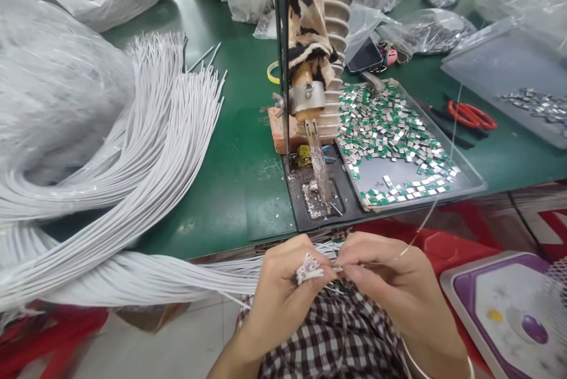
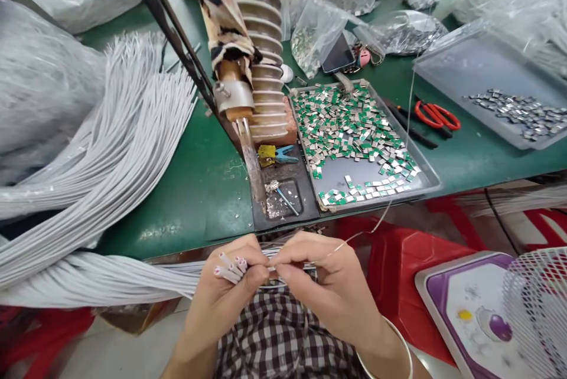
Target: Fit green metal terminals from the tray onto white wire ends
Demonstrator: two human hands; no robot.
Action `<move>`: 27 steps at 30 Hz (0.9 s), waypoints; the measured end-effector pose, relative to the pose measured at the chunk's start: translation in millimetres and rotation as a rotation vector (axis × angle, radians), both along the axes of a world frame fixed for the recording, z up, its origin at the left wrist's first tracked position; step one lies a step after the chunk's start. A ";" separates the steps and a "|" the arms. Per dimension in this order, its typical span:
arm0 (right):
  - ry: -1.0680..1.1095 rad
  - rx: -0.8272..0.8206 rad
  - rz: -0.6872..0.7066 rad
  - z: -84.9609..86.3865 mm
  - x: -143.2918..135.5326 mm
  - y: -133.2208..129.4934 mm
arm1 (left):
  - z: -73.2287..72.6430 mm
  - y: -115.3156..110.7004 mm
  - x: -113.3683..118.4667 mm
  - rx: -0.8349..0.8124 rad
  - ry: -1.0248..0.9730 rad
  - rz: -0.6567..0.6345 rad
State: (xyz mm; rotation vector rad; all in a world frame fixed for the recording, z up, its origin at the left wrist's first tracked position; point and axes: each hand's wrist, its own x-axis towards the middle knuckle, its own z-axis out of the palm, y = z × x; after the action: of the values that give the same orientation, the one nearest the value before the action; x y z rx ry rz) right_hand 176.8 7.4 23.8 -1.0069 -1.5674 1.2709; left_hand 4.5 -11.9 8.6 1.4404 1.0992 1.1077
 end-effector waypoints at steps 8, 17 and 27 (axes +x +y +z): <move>-0.214 0.002 -0.028 7.9 2.4 8.8 | -4.3 6.7 -7.6 0.035 -0.010 0.060; -0.059 -0.006 0.022 6.1 0.0 13.3 | -1.4 7.5 -3.6 -0.019 0.050 0.040; -0.278 -0.042 0.117 9.6 6.1 13.9 | -3.1 11.9 -4.9 -0.046 0.017 0.062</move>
State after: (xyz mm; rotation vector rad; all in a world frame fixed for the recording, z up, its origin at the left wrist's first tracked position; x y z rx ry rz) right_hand 182.9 21.3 33.3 -1.1730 -1.8399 1.2898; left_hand -0.4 0.0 5.5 1.3901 1.1810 1.1081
